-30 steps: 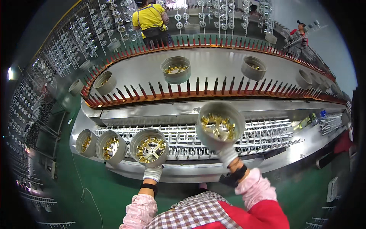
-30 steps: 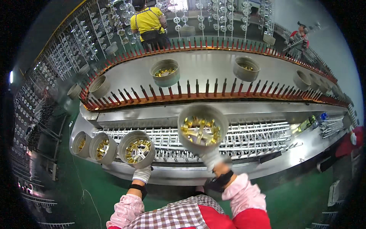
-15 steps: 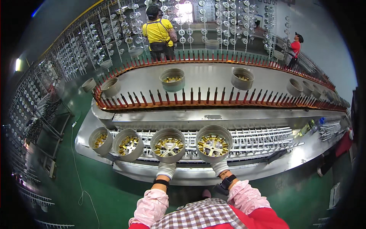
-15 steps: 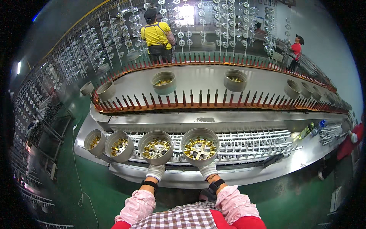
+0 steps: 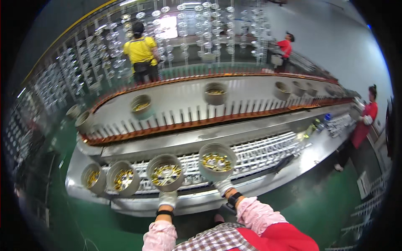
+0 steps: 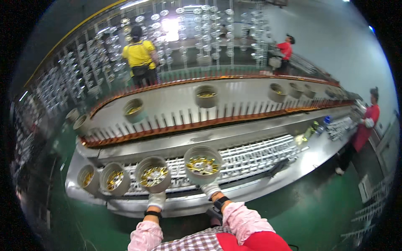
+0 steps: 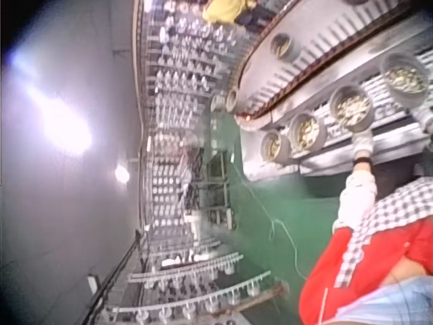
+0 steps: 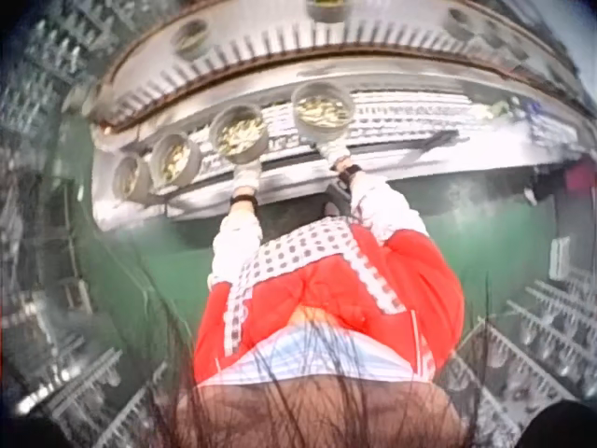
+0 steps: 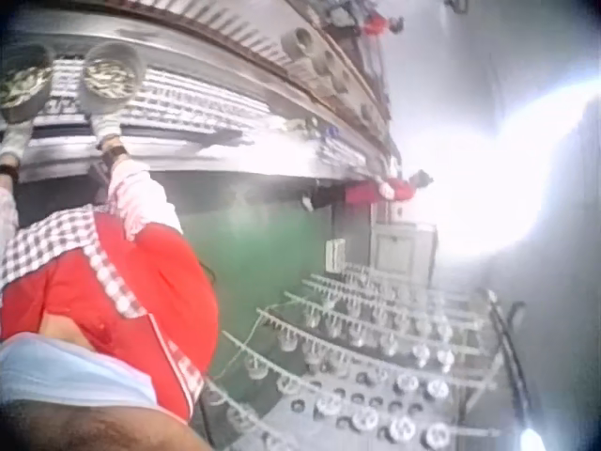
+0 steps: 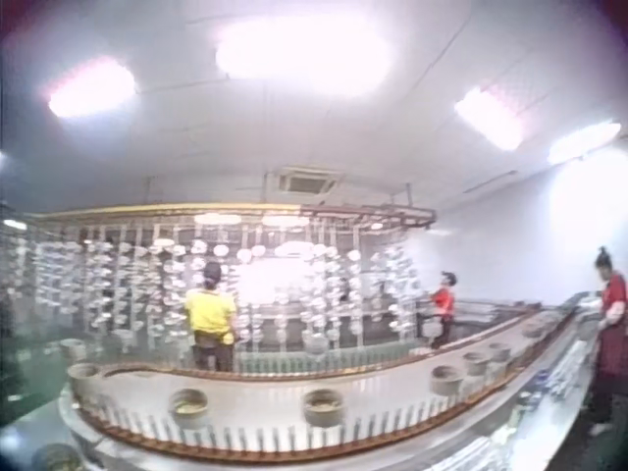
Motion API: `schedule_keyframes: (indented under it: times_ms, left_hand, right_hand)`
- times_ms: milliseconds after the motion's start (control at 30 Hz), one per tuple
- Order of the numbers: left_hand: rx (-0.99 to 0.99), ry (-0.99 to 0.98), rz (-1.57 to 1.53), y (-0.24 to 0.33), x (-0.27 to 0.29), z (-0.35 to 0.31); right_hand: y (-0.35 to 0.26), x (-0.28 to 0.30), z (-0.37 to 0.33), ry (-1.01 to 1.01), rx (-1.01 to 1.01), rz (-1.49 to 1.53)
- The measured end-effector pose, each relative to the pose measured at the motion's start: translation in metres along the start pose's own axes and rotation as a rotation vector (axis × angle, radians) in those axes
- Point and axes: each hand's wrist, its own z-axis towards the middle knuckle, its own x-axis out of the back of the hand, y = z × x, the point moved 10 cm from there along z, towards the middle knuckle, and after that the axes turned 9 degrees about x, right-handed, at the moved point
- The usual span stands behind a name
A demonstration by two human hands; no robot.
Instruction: The operator is moving industrial components between a conveyor belt and a storage rack.
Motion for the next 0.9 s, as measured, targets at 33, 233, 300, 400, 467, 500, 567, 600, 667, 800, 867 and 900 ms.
schedule_keyframes:
  times_ms: [33, 233, 300, 400, 467, 500, 567, 600, 667, 800, 867, 900]
  left_hand:
    - [0.057, -0.069, 0.024, -0.023, -0.027, -0.001]
    - [0.194, -0.123, -0.149, -0.022, -0.030, 0.007]
    - [0.183, -0.163, -0.085, -0.009, -0.022, 0.012]
    - [0.106, -0.073, 0.078, -0.021, -0.040, 0.006]
    - [0.130, -0.116, 0.104, -0.027, -0.064, 0.004]
    - [0.146, -0.146, 0.150, -0.032, -0.075, 0.001]
    - [0.211, -0.268, 0.252, -0.051, -0.094, -0.012]
    - [0.243, -0.394, 0.338, -0.053, -0.107, -0.017]
    - [0.171, -0.168, 0.375, -0.031, -0.086, -0.006]
    - [0.256, -0.509, 0.585, -0.024, -0.084, -0.025]
    - [0.341, -0.497, 0.564, -0.023, -0.090, -0.026]
    - [0.449, -0.482, 0.541, -0.028, -0.085, -0.037]
  right_hand:
    - [-0.005, -0.006, 0.002, -0.016, 0.011, 0.005]
    - [0.009, -0.011, -0.001, -0.049, 0.027, -0.004]
    - [0.016, -0.012, -0.001, -0.057, 0.046, -0.011]
    - [0.017, -0.017, -0.003, -0.101, 0.122, 0.017]
    - [0.039, -0.031, -0.017, -0.151, 0.275, -0.056]
    - [0.047, -0.059, -0.032, -0.435, 0.421, -0.588]
    - [0.030, 0.009, -0.034, -0.376, 0.040, 0.366]
    - [0.012, 0.051, -0.040, -0.508, -0.123, 0.611]
    - [0.030, 0.114, -0.044, -0.673, -0.233, 0.875]
    - [0.149, 0.283, 0.046, -0.045, 0.184, 0.393]
    - [0.270, 0.351, 0.070, 0.228, -0.202, 0.690]
    - [0.270, 0.393, 0.074, 0.357, -0.234, 0.525]
